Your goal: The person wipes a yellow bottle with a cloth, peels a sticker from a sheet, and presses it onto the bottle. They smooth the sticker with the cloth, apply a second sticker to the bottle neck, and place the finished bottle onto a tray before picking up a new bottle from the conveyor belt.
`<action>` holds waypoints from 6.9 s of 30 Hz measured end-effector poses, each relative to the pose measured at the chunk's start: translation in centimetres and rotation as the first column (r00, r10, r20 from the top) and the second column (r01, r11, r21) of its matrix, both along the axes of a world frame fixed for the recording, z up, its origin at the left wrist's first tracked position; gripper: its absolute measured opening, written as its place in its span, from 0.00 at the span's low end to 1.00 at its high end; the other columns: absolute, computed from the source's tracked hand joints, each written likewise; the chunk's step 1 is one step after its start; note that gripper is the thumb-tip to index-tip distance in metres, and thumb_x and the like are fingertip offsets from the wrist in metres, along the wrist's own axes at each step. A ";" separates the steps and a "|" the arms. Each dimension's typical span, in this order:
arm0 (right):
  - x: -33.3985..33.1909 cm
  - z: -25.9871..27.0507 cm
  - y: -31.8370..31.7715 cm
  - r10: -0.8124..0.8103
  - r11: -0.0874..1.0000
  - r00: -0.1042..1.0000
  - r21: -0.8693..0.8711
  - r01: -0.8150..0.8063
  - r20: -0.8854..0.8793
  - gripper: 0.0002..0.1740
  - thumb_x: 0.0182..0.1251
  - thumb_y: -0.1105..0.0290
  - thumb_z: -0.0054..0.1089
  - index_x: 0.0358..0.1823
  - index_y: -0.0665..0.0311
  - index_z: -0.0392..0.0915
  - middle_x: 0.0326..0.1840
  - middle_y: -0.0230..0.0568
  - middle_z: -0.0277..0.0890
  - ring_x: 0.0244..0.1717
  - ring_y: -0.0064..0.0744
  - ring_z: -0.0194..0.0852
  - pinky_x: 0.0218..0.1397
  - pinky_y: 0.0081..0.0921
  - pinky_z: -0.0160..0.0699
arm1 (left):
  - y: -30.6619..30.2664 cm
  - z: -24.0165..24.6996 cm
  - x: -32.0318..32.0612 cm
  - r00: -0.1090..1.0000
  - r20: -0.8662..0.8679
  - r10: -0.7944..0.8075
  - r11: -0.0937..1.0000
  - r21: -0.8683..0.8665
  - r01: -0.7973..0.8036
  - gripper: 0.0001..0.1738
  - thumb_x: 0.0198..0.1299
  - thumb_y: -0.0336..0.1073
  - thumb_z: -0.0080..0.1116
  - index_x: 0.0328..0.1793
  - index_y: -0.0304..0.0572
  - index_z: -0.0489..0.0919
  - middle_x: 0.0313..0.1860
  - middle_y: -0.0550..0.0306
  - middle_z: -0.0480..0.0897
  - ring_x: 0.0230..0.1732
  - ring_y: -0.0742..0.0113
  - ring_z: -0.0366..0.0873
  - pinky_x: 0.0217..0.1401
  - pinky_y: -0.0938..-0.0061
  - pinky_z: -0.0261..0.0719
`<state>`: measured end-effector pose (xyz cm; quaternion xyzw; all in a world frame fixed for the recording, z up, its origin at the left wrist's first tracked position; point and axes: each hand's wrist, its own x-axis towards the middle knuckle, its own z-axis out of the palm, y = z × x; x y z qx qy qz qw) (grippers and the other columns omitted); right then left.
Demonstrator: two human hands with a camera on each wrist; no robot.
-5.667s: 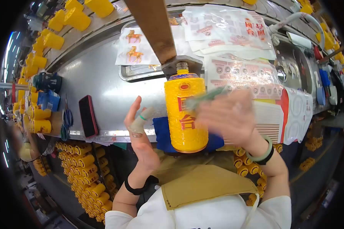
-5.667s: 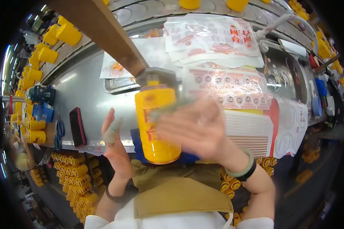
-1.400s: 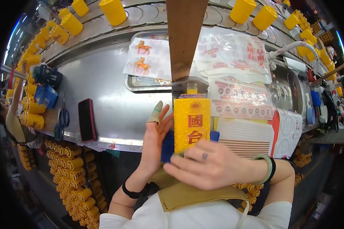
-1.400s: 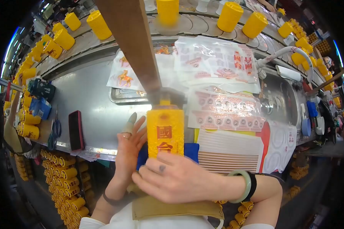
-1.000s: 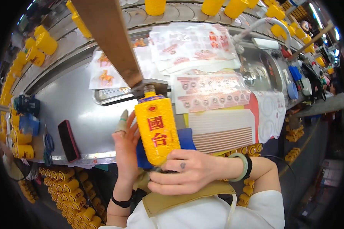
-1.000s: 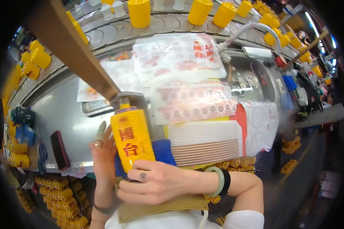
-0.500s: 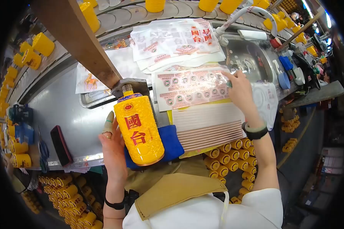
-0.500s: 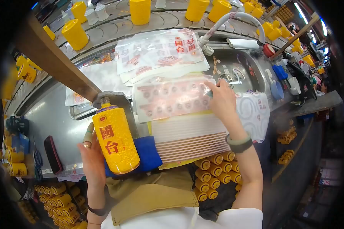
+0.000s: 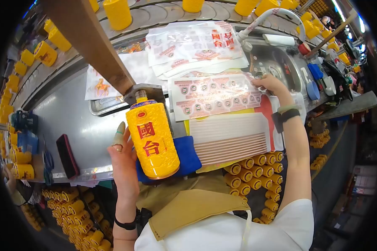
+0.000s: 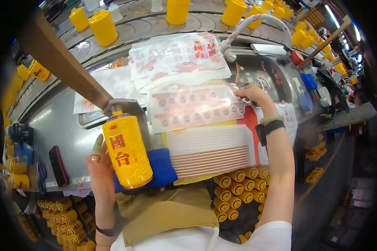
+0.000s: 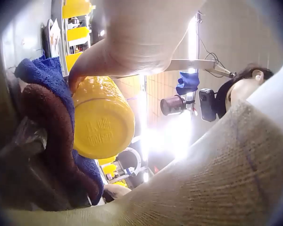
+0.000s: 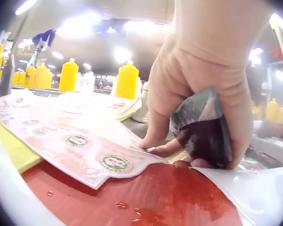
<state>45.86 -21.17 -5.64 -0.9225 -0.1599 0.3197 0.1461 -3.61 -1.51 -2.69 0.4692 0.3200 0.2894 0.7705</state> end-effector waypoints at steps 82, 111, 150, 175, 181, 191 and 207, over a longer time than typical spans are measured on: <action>-35.1 3.7 7.0 0.228 0.536 0.897 0.818 0.210 -0.379 0.21 0.65 0.71 0.76 0.51 0.61 0.71 0.40 0.25 0.67 0.39 0.16 0.62 0.42 0.16 0.64 | -3.8 -0.7 -1.8 0.990 0.002 -0.142 0.959 0.249 0.137 0.53 0.64 0.29 0.69 0.86 0.29 0.44 0.80 0.43 0.60 0.82 0.56 0.59 0.83 0.61 0.57; -32.8 7.2 6.9 0.212 0.540 0.923 0.826 0.165 -0.322 0.21 0.67 0.80 0.62 0.61 0.67 0.71 0.52 0.33 0.72 0.53 0.22 0.68 0.58 0.19 0.67 | -4.3 -0.5 -1.4 0.990 -0.044 -0.132 0.931 0.337 0.139 0.54 0.65 0.26 0.66 0.87 0.28 0.40 0.84 0.41 0.54 0.83 0.54 0.57 0.83 0.61 0.56; -37.0 5.4 2.0 0.070 0.620 0.998 0.784 -0.046 0.003 0.10 0.65 0.79 0.68 0.48 0.65 0.83 0.38 0.37 0.77 0.35 0.25 0.76 0.37 0.21 0.73 | -4.9 0.5 -0.3 0.993 -0.056 -0.106 0.979 0.169 0.114 0.48 0.64 0.19 0.64 0.84 0.32 0.46 0.73 0.46 0.67 0.73 0.60 0.71 0.73 0.64 0.75; -37.3 5.9 2.1 0.078 0.547 0.995 0.832 -0.093 0.060 0.09 0.61 0.82 0.68 0.44 0.68 0.84 0.33 0.38 0.75 0.32 0.28 0.73 0.35 0.24 0.72 | -3.7 -1.6 -2.1 0.966 -0.207 0.154 0.671 0.740 0.052 0.52 0.44 0.27 0.84 0.78 0.32 0.69 0.72 0.45 0.72 0.67 0.56 0.77 0.69 0.66 0.79; -37.8 7.1 3.3 0.173 0.538 0.976 0.818 -0.204 0.130 0.10 0.60 0.81 0.69 0.43 0.67 0.85 0.33 0.40 0.77 0.32 0.33 0.75 0.34 0.27 0.73 | -3.8 -1.2 -1.8 0.967 -0.196 0.161 0.662 0.748 0.041 0.51 0.44 0.26 0.83 0.78 0.32 0.70 0.73 0.44 0.71 0.67 0.56 0.76 0.68 0.66 0.80; -36.3 4.4 1.8 0.048 0.673 0.992 0.730 -0.118 0.116 0.07 0.65 0.79 0.66 0.44 0.68 0.84 0.35 0.41 0.79 0.32 0.33 0.78 0.39 0.27 0.76 | -3.1 -3.1 -3.2 0.984 -0.176 0.015 0.785 0.612 0.098 0.54 0.52 0.27 0.79 0.83 0.30 0.59 0.78 0.41 0.67 0.78 0.49 0.69 0.79 0.59 0.70; -34.7 4.2 2.3 0.023 0.565 0.998 0.824 0.031 -0.053 0.13 0.73 0.78 0.60 0.56 0.69 0.81 0.43 0.36 0.80 0.43 0.25 0.76 0.47 0.24 0.75 | -0.3 -0.7 -2.4 0.917 -0.313 0.247 -0.309 0.871 0.381 0.26 0.50 0.68 0.76 0.51 0.69 0.90 0.74 0.48 0.66 0.77 0.39 0.55 0.77 0.49 0.63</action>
